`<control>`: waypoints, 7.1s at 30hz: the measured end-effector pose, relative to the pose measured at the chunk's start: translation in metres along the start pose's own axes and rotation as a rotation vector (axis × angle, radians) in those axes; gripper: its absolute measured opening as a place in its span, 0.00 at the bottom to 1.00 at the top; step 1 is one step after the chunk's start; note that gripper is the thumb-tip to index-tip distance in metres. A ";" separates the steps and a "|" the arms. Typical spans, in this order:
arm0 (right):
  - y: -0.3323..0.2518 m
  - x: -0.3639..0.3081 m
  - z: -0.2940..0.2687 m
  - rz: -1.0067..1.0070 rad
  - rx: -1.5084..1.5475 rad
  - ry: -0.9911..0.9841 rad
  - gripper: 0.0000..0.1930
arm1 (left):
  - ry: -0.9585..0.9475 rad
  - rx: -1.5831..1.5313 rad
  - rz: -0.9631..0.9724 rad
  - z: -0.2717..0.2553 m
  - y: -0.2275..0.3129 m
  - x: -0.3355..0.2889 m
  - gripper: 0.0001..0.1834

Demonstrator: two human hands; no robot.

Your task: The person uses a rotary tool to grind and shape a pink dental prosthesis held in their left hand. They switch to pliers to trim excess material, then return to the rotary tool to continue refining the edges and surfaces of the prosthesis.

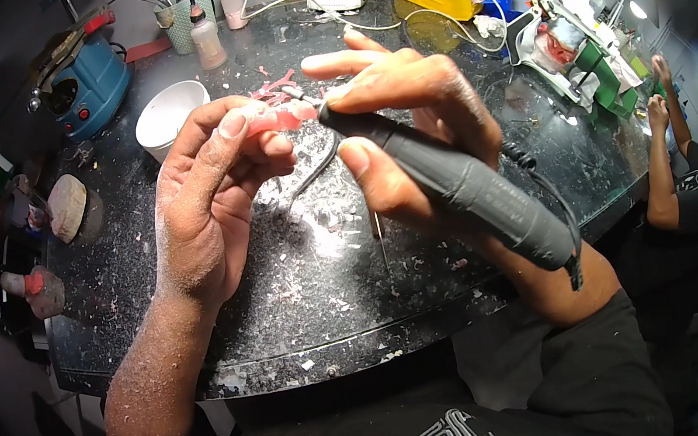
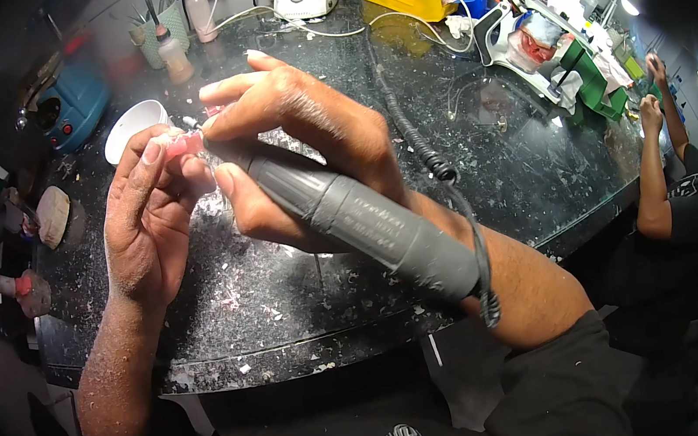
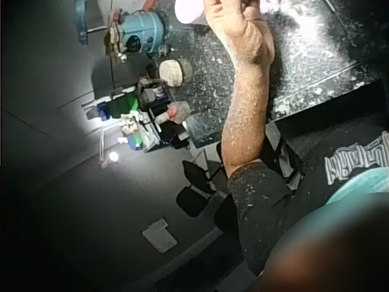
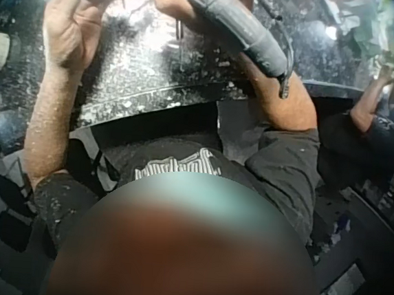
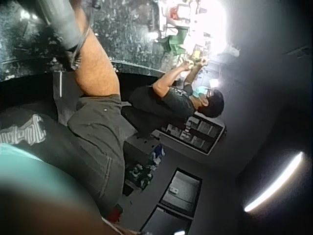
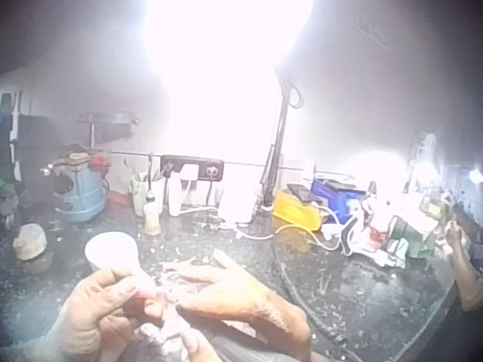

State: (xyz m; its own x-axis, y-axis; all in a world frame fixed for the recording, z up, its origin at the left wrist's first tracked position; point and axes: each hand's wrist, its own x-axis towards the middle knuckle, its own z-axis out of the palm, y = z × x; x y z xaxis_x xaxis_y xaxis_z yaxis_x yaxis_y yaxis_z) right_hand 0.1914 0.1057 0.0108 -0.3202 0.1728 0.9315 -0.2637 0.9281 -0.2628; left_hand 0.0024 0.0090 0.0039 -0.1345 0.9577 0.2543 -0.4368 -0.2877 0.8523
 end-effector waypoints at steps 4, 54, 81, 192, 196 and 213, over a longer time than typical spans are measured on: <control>-0.004 -0.004 0.004 0.090 0.137 0.071 0.17 | -0.127 0.010 0.038 -0.006 0.000 0.002 0.14; -0.014 -0.003 -0.001 0.093 0.092 -0.172 0.19 | -0.143 0.416 0.224 -0.006 0.000 0.001 0.12; 0.001 -0.004 0.007 0.266 0.073 0.071 0.18 | -0.144 0.301 0.274 -0.004 0.000 0.003 0.12; 0.000 0.000 0.002 -0.041 -0.130 -0.029 0.21 | 0.010 0.380 0.323 -0.002 0.000 -0.002 0.16; 0.001 -0.001 0.002 -0.028 -0.138 -0.009 0.21 | 0.004 0.388 0.329 -0.001 0.000 -0.003 0.16; 0.001 -0.001 0.004 0.010 -0.102 0.017 0.22 | 0.010 0.403 0.349 0.002 0.001 -0.002 0.17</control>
State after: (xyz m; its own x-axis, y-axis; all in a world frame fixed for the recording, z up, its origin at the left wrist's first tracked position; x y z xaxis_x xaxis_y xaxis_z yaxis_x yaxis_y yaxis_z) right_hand 0.1884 0.1049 0.0085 -0.3065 0.1874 0.9332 -0.1658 0.9549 -0.2462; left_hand 0.0041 0.0068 0.0050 -0.2206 0.8044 0.5517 0.0119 -0.5634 0.8261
